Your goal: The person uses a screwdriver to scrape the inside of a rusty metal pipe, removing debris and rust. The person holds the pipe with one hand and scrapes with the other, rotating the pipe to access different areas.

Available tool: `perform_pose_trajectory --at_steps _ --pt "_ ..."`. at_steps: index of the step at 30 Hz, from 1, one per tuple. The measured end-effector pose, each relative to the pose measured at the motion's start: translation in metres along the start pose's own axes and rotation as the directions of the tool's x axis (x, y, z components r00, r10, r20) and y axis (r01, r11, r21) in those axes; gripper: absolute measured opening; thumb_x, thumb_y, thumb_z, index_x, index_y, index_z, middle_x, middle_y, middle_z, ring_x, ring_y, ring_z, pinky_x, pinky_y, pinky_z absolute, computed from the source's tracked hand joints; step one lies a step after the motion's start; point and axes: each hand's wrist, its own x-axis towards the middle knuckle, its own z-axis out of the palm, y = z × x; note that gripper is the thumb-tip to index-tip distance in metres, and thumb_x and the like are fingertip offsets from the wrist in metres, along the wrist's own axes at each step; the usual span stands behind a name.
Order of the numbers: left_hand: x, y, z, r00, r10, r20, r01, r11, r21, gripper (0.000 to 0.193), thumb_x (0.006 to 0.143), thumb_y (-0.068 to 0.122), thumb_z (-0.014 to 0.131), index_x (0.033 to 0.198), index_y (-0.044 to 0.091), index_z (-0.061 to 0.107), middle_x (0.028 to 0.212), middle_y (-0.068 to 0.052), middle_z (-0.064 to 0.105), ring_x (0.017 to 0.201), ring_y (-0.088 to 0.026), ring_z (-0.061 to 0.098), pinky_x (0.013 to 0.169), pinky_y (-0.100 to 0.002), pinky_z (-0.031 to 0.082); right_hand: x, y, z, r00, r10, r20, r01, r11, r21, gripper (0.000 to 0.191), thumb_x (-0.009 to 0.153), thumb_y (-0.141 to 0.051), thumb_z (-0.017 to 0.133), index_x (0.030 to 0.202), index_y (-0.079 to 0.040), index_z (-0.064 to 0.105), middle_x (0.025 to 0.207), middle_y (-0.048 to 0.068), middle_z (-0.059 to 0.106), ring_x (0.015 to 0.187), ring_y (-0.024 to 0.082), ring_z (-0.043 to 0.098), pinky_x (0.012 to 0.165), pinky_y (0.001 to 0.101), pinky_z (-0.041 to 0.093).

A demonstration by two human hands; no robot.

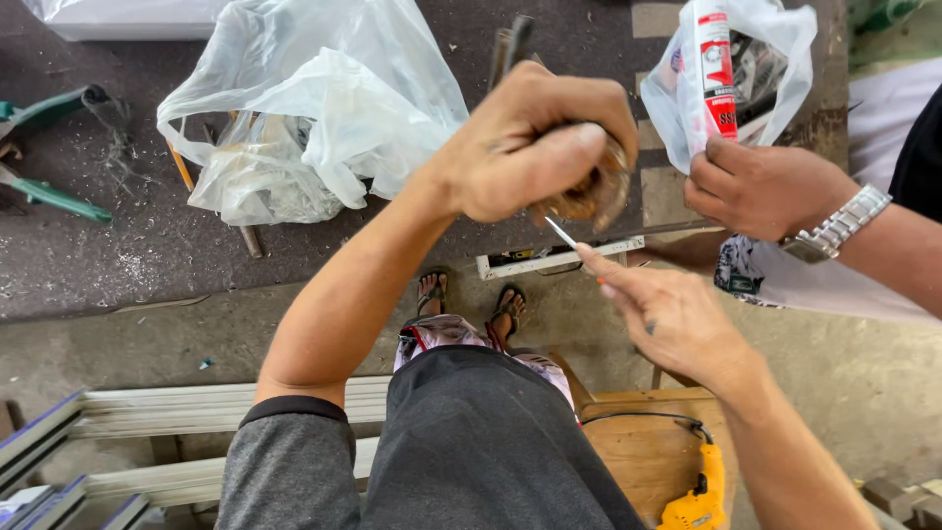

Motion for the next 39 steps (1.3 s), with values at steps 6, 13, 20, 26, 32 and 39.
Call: perform_pose_trajectory --at_steps 6,13,20,26,32,39 --pt "0.000 -0.006 -0.003 0.994 0.063 0.088 -0.059 0.997 -0.041 0.039 0.107 0.033 0.050 0.103 -0.001 0.069 0.083 -0.009 0.070 0.072 -0.016 0.069 0.071 -0.029 0.055 0.030 0.010 -0.033 0.940 0.238 0.246 -0.144 0.927 -0.347 0.021 0.090 -0.022 0.062 0.108 -0.021 0.072 0.086 0.011 0.074 0.086 0.036 0.069 0.073 0.0500 0.055" --pt "-0.010 -0.010 -0.023 0.988 0.070 0.138 -0.060 0.995 -0.078 0.044 0.109 0.038 0.049 0.104 -0.001 0.069 0.085 -0.010 0.071 0.076 -0.018 0.071 0.073 -0.029 0.056 0.051 0.023 -0.026 0.951 0.043 0.307 0.049 0.957 -0.287 0.028 0.083 -0.013 0.063 0.110 -0.016 0.070 0.072 0.013 0.067 0.074 0.037 0.068 0.066 0.0495 0.054" --pt "-0.026 0.000 -0.034 0.996 0.054 0.071 -0.047 0.995 -0.094 0.051 0.108 0.045 0.047 0.102 0.000 0.071 0.085 -0.009 0.072 0.076 -0.018 0.075 0.070 -0.028 0.058 0.048 0.011 0.028 0.787 0.406 0.464 -0.605 0.653 0.454 0.031 0.101 -0.015 0.057 0.131 -0.019 0.064 0.066 0.020 0.060 0.060 0.040 0.059 0.056 0.0483 0.050" --pt "-0.035 0.003 -0.027 0.994 0.072 0.076 -0.062 0.990 -0.129 0.047 0.108 0.044 0.050 0.102 0.002 0.069 0.085 -0.008 0.072 0.076 -0.017 0.074 0.070 -0.028 0.058 0.046 0.002 -0.019 0.971 0.029 0.235 0.010 0.986 -0.165 0.035 0.092 -0.017 0.059 0.126 -0.013 0.067 0.075 0.015 0.069 0.068 0.036 0.068 0.062 0.0483 0.054" --pt "-0.034 0.001 -0.024 0.992 0.038 0.119 -0.027 0.995 -0.098 0.045 0.105 0.040 0.051 0.103 0.000 0.071 0.078 -0.007 0.070 0.068 -0.016 0.071 0.065 -0.029 0.056 0.071 -0.006 -0.047 0.858 0.216 0.467 0.039 0.877 -0.478 0.025 0.087 -0.018 0.059 0.109 -0.017 0.069 0.086 0.011 0.070 0.077 0.034 0.071 0.068 0.0483 0.058" --pt "-0.036 0.001 -0.033 0.992 0.076 0.105 -0.057 0.983 -0.173 0.049 0.106 0.043 0.049 0.102 0.000 0.072 0.083 -0.008 0.072 0.071 -0.015 0.072 0.065 -0.027 0.057 0.059 0.011 0.003 0.939 -0.054 0.340 0.071 0.997 -0.039 0.017 0.100 -0.021 0.058 0.104 -0.010 0.069 0.068 0.012 0.067 0.061 0.029 0.067 0.060 0.0424 0.055"
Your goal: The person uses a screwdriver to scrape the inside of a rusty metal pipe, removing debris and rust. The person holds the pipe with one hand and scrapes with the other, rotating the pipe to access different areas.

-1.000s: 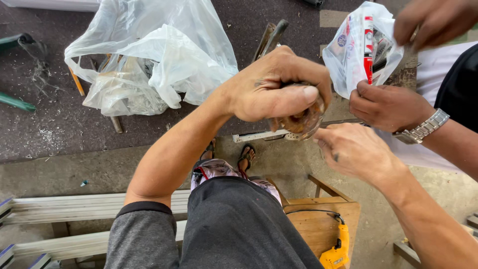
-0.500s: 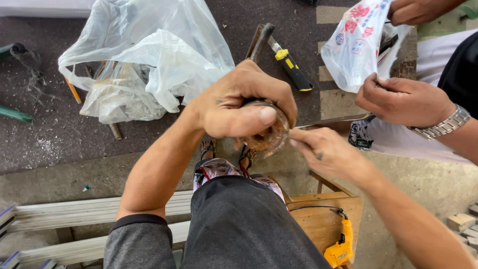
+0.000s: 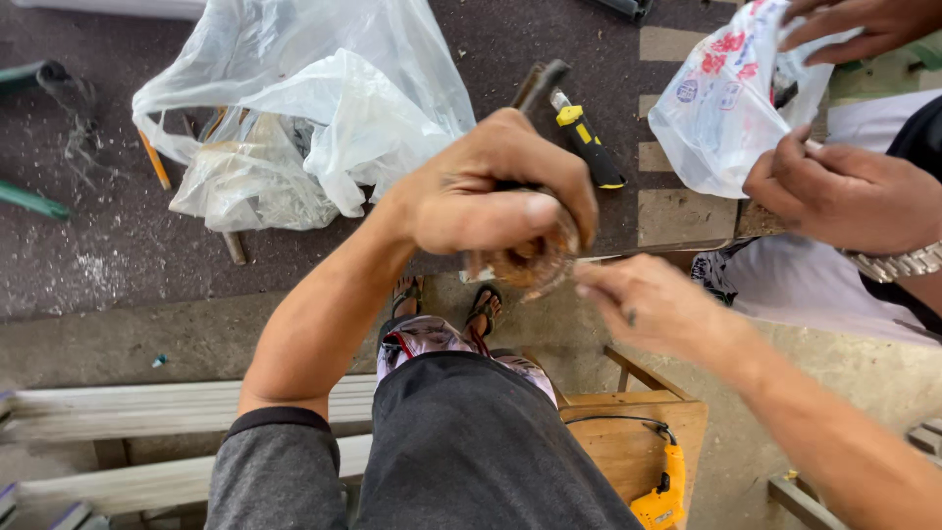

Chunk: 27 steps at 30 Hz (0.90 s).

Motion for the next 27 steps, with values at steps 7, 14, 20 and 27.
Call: perform_pose_trajectory --at_steps 7,14,20,27 --pt "-0.010 0.007 0.000 0.997 -0.080 -0.017 0.079 0.997 -0.016 0.050 0.099 0.046 0.052 0.101 0.000 0.072 0.079 -0.008 0.072 0.065 -0.015 0.072 0.058 -0.026 0.054 -0.002 -0.016 0.036 0.921 0.354 0.161 -0.355 0.598 0.719 0.044 0.100 -0.023 0.056 0.144 -0.025 0.057 0.064 0.013 0.061 0.049 0.018 0.059 0.050 0.0368 0.050" --pt "-0.011 0.003 0.024 0.985 -0.088 0.150 0.093 0.995 -0.028 0.046 0.100 0.044 0.057 0.099 0.002 0.074 0.078 -0.007 0.073 0.066 -0.015 0.072 0.062 -0.027 0.056 -0.017 -0.017 -0.040 0.954 0.288 0.089 -0.225 0.876 -0.426 0.064 0.091 -0.025 0.057 0.153 -0.041 0.050 0.086 0.012 0.072 0.073 0.035 0.071 0.063 0.0497 0.056" --pt "-0.015 0.001 0.009 0.993 -0.087 0.079 0.095 0.990 -0.103 0.051 0.099 0.047 0.058 0.102 -0.001 0.075 0.080 -0.011 0.074 0.066 -0.017 0.075 0.060 -0.028 0.058 0.002 -0.002 -0.025 0.987 0.088 0.134 -0.039 0.943 -0.332 0.067 0.091 -0.018 0.059 0.157 -0.025 0.047 0.077 0.014 0.071 0.062 0.032 0.070 0.059 0.0461 0.057" --pt "-0.033 0.011 -0.003 0.994 -0.068 -0.082 0.044 0.963 -0.267 0.056 0.094 0.048 0.065 0.095 -0.007 0.074 0.079 -0.020 0.073 0.064 -0.024 0.072 0.060 -0.032 0.056 0.011 -0.013 0.030 0.931 0.312 0.190 -0.359 0.680 0.640 0.058 0.096 -0.017 0.062 0.153 -0.024 0.052 0.073 0.022 0.066 0.059 0.037 0.065 0.055 0.0424 0.056"
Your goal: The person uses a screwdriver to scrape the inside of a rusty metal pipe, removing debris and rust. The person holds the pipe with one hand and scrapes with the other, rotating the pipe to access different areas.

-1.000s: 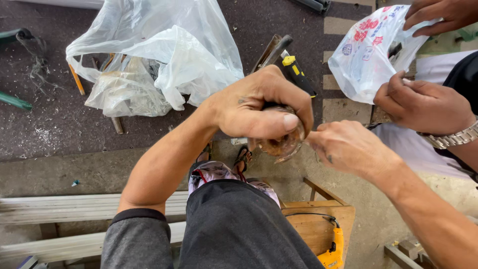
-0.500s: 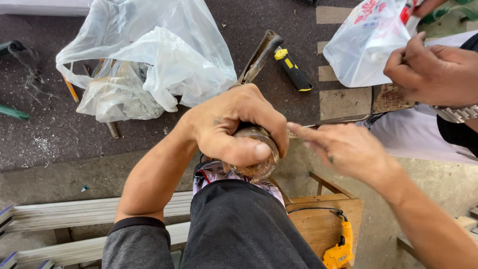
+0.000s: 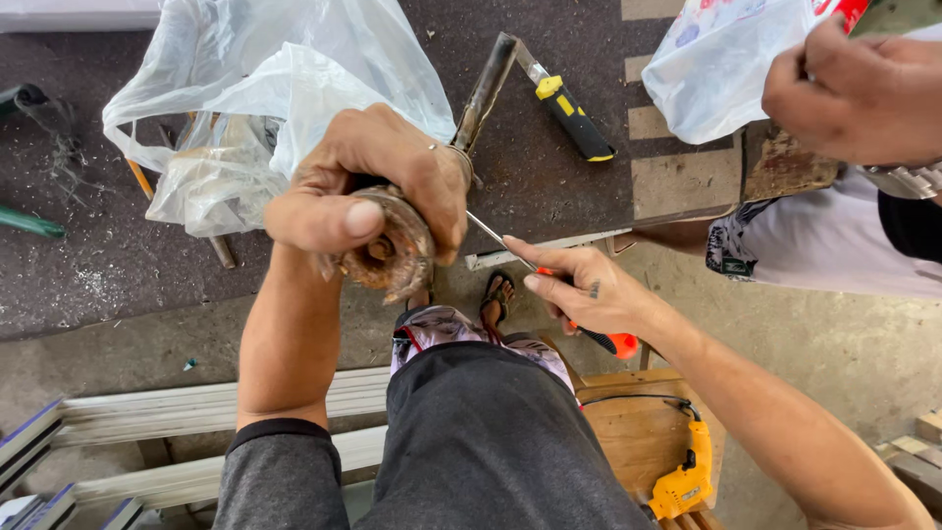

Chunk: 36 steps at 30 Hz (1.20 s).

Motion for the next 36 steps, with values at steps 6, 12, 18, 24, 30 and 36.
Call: perform_pose_trajectory --at_steps 6,12,18,24,30,36 --pt "0.008 0.004 0.012 0.994 -0.067 0.092 0.062 0.997 0.050 0.056 0.089 0.051 0.064 0.087 -0.004 0.073 0.077 -0.017 0.072 0.067 -0.025 0.073 0.059 -0.031 0.056 -0.015 -0.013 -0.045 0.901 -0.420 0.113 0.399 0.697 -0.595 0.061 0.092 -0.023 0.064 0.151 -0.020 0.049 0.096 0.019 0.075 0.079 0.036 0.075 0.073 0.0460 0.058" --pt "0.007 -0.001 0.010 0.988 -0.067 0.141 0.062 0.997 0.038 0.055 0.091 0.050 0.064 0.091 -0.004 0.074 0.079 -0.017 0.073 0.064 -0.024 0.073 0.060 -0.031 0.057 -0.008 -0.042 -0.058 0.990 -0.074 0.120 0.139 0.651 -0.746 0.061 0.094 -0.020 0.055 0.154 -0.035 0.048 0.098 0.015 0.074 0.084 0.038 0.072 0.073 0.0480 0.056" --pt "-0.007 -0.009 0.004 0.995 0.098 -0.012 -0.098 0.994 -0.049 0.051 0.086 0.045 0.063 0.084 -0.006 0.074 0.073 -0.020 0.072 0.057 -0.025 0.070 0.052 -0.032 0.054 0.020 -0.013 -0.057 0.970 0.127 0.208 -0.063 0.955 -0.290 0.056 0.100 -0.021 0.054 0.152 -0.039 0.047 0.060 0.003 0.051 0.054 0.014 0.052 0.055 0.0338 0.051" --pt "-0.017 -0.001 -0.010 0.995 0.097 0.032 -0.097 0.995 -0.011 0.052 0.088 0.046 0.061 0.087 -0.005 0.072 0.077 -0.021 0.072 0.064 -0.030 0.072 0.061 -0.038 0.056 0.016 0.011 0.011 0.990 -0.053 0.131 0.024 0.975 0.220 0.057 0.099 -0.017 0.054 0.154 -0.030 0.046 0.064 -0.006 0.050 0.052 0.006 0.049 0.050 0.0255 0.048" --pt "-0.020 -0.005 0.006 0.996 0.084 -0.016 -0.085 0.995 -0.060 0.048 0.084 0.041 0.066 0.085 -0.007 0.073 0.076 -0.022 0.072 0.054 -0.026 0.069 0.055 -0.033 0.054 0.007 0.005 -0.014 0.992 0.083 0.091 -0.060 0.972 -0.227 0.057 0.101 -0.024 0.055 0.155 -0.041 0.044 0.087 -0.011 0.053 0.049 0.009 0.050 0.055 0.0295 0.052" --pt "-0.019 -0.008 0.009 0.996 0.087 0.037 -0.085 0.995 -0.048 0.048 0.085 0.040 0.066 0.086 -0.008 0.073 0.077 -0.022 0.071 0.056 -0.026 0.069 0.056 -0.033 0.054 0.033 0.015 -0.076 0.943 -0.270 0.193 0.330 0.820 -0.468 0.054 0.096 -0.020 0.063 0.147 -0.038 0.058 0.090 0.007 0.079 0.062 0.005 0.059 0.061 0.0336 0.055"
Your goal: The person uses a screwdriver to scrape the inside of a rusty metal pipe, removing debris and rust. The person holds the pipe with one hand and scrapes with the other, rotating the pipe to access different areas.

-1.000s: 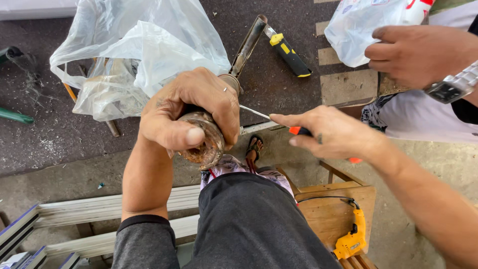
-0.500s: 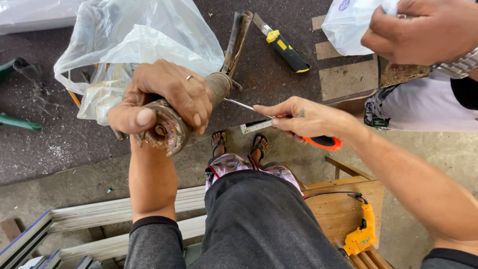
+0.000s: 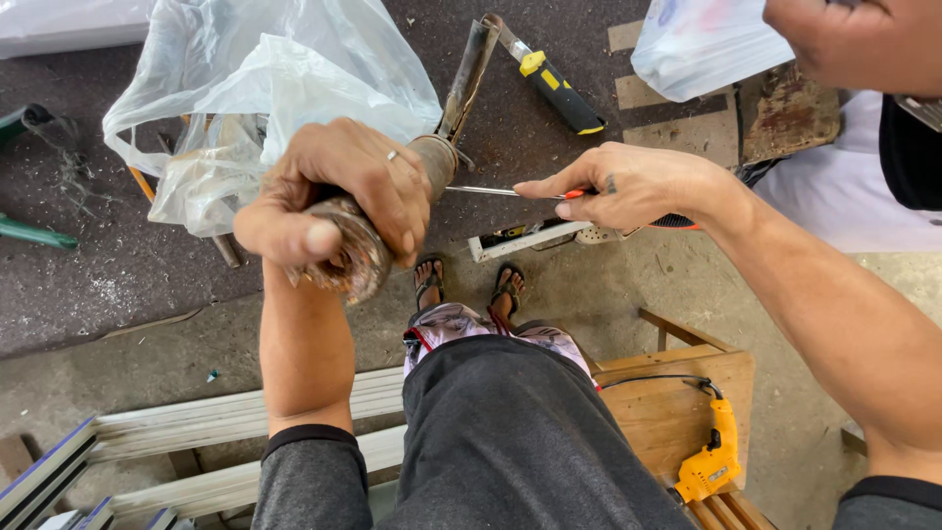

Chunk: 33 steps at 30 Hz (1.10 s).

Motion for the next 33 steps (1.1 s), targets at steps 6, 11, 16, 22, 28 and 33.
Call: perform_pose_trajectory --at_steps 6,11,16,22,28,33 --pt "-0.006 0.000 -0.006 0.996 0.050 -0.069 -0.051 0.999 -0.018 0.047 0.087 0.040 0.065 0.088 -0.007 0.072 0.078 -0.023 0.072 0.057 -0.027 0.070 0.058 -0.035 0.054 0.007 -0.034 0.036 0.926 0.361 0.113 -0.377 0.861 0.340 0.057 0.097 -0.021 0.060 0.148 -0.044 0.052 0.061 0.001 0.055 0.050 0.010 0.046 0.050 0.0305 0.047" --pt "-0.003 -0.001 -0.002 0.994 0.028 -0.105 -0.029 1.000 -0.006 0.049 0.085 0.040 0.065 0.086 -0.008 0.072 0.076 -0.023 0.071 0.055 -0.027 0.069 0.056 -0.034 0.053 -0.002 -0.059 0.074 0.976 0.163 -0.146 -0.071 0.866 0.494 0.055 0.102 -0.019 0.059 0.153 -0.033 0.049 0.079 -0.010 0.065 0.057 0.005 0.046 0.053 0.0266 0.048" --pt "0.002 0.002 0.002 0.998 -0.036 0.050 0.034 0.999 0.037 0.047 0.085 0.040 0.066 0.088 -0.006 0.073 0.079 -0.022 0.073 0.059 -0.028 0.070 0.059 -0.036 0.053 -0.005 -0.028 0.027 0.943 0.313 0.111 -0.329 0.926 0.185 0.058 0.096 -0.025 0.063 0.150 -0.044 0.050 0.099 -0.007 0.077 0.048 0.010 0.054 0.049 0.0284 0.052" --pt "0.000 -0.004 -0.001 0.999 -0.001 0.049 0.000 1.000 0.026 0.048 0.084 0.043 0.064 0.084 -0.004 0.073 0.074 -0.021 0.073 0.058 -0.027 0.072 0.055 -0.035 0.054 0.007 -0.019 0.032 0.962 0.252 0.105 -0.271 0.927 0.259 0.056 0.095 -0.017 0.060 0.147 -0.036 0.052 0.134 -0.009 0.064 0.046 0.014 0.050 0.047 0.0330 0.052" --pt "0.000 -0.002 -0.004 1.000 -0.011 0.025 0.010 0.999 0.051 0.048 0.087 0.043 0.063 0.087 -0.004 0.073 0.077 -0.021 0.073 0.057 -0.027 0.072 0.058 -0.036 0.055 -0.002 -0.033 0.083 0.943 -0.097 -0.319 0.217 0.905 0.366 0.051 0.102 -0.011 0.061 0.151 -0.015 0.050 0.142 0.010 0.066 0.120 0.020 0.070 0.100 0.0337 0.051" --pt "0.004 -0.001 -0.002 0.997 -0.045 0.065 0.039 0.995 0.090 0.048 0.088 0.043 0.063 0.089 -0.004 0.073 0.079 -0.022 0.073 0.059 -0.028 0.072 0.063 -0.037 0.055 -0.002 -0.015 0.046 0.997 0.035 -0.068 -0.018 0.970 0.242 0.056 0.092 -0.011 0.060 0.147 -0.022 0.054 0.141 0.004 0.064 0.124 0.015 0.064 0.104 0.0289 0.047"
